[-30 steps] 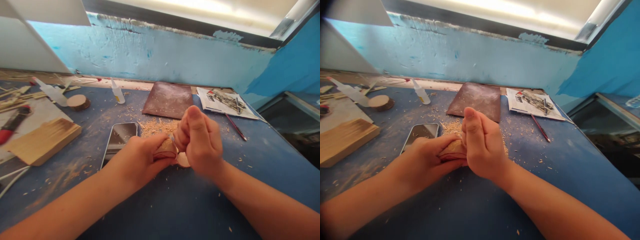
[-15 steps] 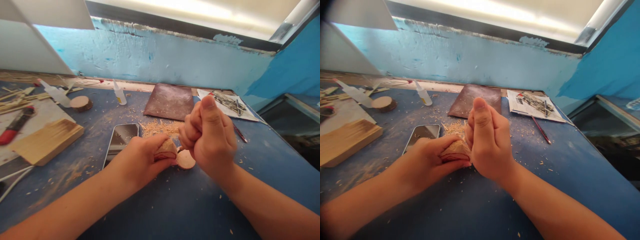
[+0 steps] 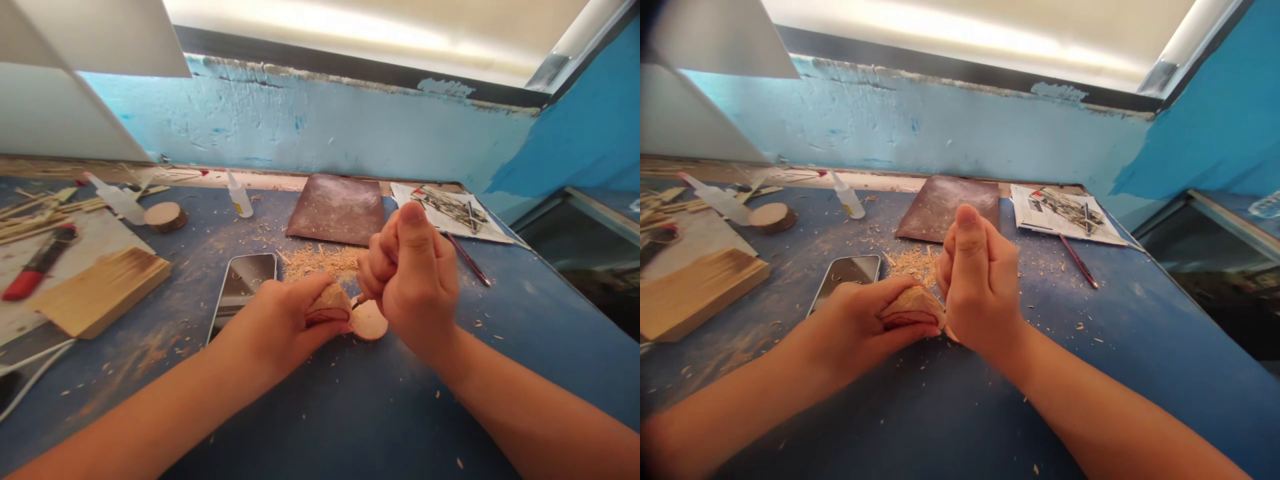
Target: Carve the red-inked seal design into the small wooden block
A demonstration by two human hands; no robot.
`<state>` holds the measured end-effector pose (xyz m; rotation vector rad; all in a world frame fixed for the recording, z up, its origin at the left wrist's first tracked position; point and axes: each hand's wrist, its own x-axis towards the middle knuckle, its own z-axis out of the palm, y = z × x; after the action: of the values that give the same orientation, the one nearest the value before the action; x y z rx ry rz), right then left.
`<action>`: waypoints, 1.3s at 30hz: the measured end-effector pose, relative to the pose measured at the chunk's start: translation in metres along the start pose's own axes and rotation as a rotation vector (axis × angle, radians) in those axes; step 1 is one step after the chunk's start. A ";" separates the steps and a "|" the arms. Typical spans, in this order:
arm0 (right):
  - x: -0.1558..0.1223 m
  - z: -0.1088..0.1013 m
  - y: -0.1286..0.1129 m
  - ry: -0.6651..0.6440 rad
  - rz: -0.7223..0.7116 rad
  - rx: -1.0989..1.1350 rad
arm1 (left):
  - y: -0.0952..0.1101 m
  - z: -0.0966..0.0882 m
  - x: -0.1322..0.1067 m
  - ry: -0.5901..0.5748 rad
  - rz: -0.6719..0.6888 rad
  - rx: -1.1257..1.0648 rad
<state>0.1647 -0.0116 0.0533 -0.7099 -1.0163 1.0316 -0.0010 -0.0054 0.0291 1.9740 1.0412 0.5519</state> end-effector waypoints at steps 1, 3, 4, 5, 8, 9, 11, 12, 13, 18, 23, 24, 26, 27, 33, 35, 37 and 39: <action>0.000 -0.001 -0.001 -0.031 0.003 0.020 | 0.000 -0.001 0.001 -0.017 -0.012 -0.014; 0.000 -0.003 -0.002 -0.079 0.006 0.066 | 0.001 -0.002 0.003 -0.060 -0.037 -0.051; 0.000 -0.004 -0.002 -0.096 0.010 0.088 | 0.001 -0.002 0.003 -0.069 -0.047 -0.083; 0.001 -0.005 -0.002 -0.109 0.020 0.109 | 0.002 -0.002 0.004 -0.077 -0.055 -0.125; 0.005 -0.012 -0.004 -0.095 0.081 0.168 | 0.002 -0.003 0.004 -0.116 -0.070 -0.282; 0.006 -0.014 -0.005 -0.081 0.107 0.185 | 0.003 -0.003 0.004 -0.133 -0.074 -0.320; 0.008 -0.020 -0.007 -0.074 0.145 0.205 | 0.003 -0.005 0.004 -0.147 -0.077 -0.317; 0.009 -0.022 -0.008 -0.085 0.155 0.202 | 0.002 -0.007 0.004 -0.140 -0.075 -0.272; 0.009 -0.025 -0.009 -0.104 0.158 0.185 | 0.001 -0.008 0.005 -0.128 -0.069 -0.207; 0.008 -0.034 -0.015 -0.201 0.047 -0.161 | -0.004 -0.011 0.007 -0.022 0.031 0.075; 0.013 -0.046 -0.025 -0.310 -0.099 -0.754 | -0.009 -0.008 0.010 0.194 0.082 0.356; 0.016 -0.049 -0.027 -0.350 -0.109 -0.840 | -0.011 -0.007 0.011 0.195 0.091 0.386; 0.021 -0.055 -0.029 -0.428 -0.107 -0.963 | -0.014 -0.006 0.010 0.187 0.097 0.429; 0.023 -0.057 -0.029 -0.460 -0.097 -1.005 | -0.016 -0.006 0.010 0.186 0.098 0.452; 0.030 -0.067 -0.033 -0.643 -0.156 -1.301 | -0.020 -0.003 0.007 0.157 0.081 0.645; 0.029 -0.067 -0.035 -0.706 -0.111 -1.361 | -0.020 -0.002 0.007 0.126 0.065 0.682; 0.027 -0.066 -0.037 -0.748 -0.053 -1.429 | -0.020 -0.001 0.007 0.113 0.044 0.695; 0.024 -0.064 -0.039 -0.770 -0.012 -1.503 | -0.020 0.000 0.007 0.130 0.029 0.658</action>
<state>0.2416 -0.0046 0.0704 -1.5171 -2.5092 0.3221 -0.0069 0.0066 0.0129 2.5473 1.4040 0.3808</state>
